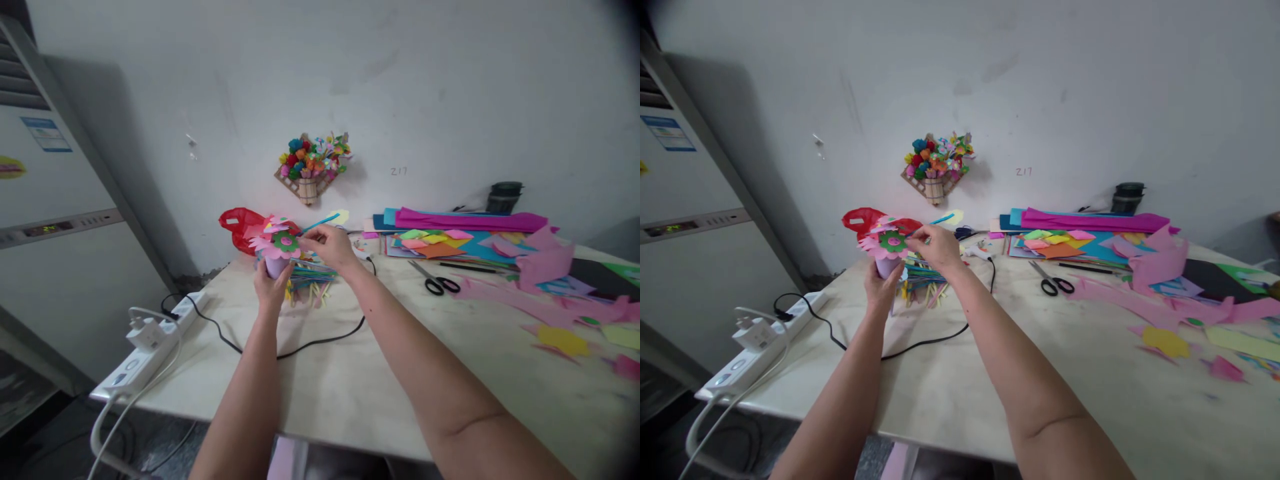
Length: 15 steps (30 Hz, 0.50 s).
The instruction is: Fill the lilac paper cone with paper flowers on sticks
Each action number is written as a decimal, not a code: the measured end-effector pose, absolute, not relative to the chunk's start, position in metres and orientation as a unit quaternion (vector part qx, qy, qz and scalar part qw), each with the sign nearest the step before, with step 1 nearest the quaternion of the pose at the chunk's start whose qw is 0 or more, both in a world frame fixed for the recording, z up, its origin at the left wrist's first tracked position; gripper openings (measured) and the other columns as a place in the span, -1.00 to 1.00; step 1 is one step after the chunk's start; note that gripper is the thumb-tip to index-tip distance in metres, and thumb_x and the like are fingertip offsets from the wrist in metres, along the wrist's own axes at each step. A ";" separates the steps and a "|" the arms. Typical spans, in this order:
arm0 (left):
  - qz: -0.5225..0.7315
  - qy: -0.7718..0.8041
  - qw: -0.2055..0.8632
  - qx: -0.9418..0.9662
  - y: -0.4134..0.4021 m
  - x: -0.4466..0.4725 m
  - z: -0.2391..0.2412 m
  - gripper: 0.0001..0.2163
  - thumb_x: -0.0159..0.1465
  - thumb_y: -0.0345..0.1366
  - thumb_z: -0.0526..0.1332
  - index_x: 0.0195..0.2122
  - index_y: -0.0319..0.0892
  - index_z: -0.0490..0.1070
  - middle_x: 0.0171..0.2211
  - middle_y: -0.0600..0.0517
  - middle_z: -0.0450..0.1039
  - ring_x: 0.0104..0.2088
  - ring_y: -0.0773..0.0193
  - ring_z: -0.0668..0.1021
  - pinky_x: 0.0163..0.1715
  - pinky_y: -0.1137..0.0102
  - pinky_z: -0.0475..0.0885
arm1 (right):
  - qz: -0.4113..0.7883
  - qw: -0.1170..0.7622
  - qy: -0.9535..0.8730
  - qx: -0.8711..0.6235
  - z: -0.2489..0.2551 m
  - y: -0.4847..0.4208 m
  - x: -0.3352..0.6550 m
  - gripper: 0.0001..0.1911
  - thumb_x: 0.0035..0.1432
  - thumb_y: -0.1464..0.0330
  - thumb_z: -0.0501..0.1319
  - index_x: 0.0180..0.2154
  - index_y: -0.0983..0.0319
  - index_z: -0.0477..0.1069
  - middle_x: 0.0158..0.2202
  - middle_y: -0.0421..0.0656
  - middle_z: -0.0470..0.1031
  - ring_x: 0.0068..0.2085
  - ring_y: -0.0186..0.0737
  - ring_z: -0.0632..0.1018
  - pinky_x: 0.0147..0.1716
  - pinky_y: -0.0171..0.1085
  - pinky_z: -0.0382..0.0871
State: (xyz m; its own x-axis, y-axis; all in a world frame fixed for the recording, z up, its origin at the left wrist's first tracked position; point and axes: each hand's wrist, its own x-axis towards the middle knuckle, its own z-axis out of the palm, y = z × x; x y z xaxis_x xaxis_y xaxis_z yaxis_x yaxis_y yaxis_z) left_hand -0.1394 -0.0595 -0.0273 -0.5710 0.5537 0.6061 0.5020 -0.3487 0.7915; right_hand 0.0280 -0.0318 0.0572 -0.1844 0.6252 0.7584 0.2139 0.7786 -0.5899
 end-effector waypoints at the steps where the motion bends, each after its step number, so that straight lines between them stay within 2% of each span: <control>1: 0.674 0.574 0.012 0.464 -0.060 -0.138 -0.027 -0.50 -0.05 0.01 0.35 -0.15 -0.17 0.40 -0.37 0.05 0.42 -0.37 0.26 0.45 -0.36 0.41 0.35 | 0.135 0.567 -0.761 -0.284 0.059 -0.036 0.028 -0.79 0.03 0.19 0.30 -0.39 0.21 0.54 -0.38 -0.19 0.54 -0.41 -0.32 0.44 -0.39 -0.32 0.19; 9: 0.640 0.618 -0.008 0.457 -0.064 -0.133 -0.024 -0.46 -0.05 0.05 0.32 -0.09 -0.14 0.39 -0.31 0.02 0.46 -0.32 0.18 0.48 -0.36 0.39 0.32 | -0.116 0.464 -0.831 -0.285 0.062 -0.056 0.027 -0.77 0.18 0.23 0.18 -0.25 0.20 0.55 -0.28 -0.12 0.54 -0.24 -0.22 0.50 -0.38 -0.28 0.16; 15: 0.639 0.625 -0.012 0.449 -0.065 -0.130 -0.021 -0.47 -0.05 0.06 0.32 -0.12 -0.14 0.40 -0.36 0.04 0.45 -0.37 0.21 0.47 -0.38 0.39 0.32 | -0.211 0.414 -0.845 -0.264 0.060 -0.059 0.028 -0.80 0.20 0.32 0.15 -0.21 0.23 0.51 -0.25 -0.11 0.52 -0.18 -0.16 0.47 -0.35 -0.24 0.16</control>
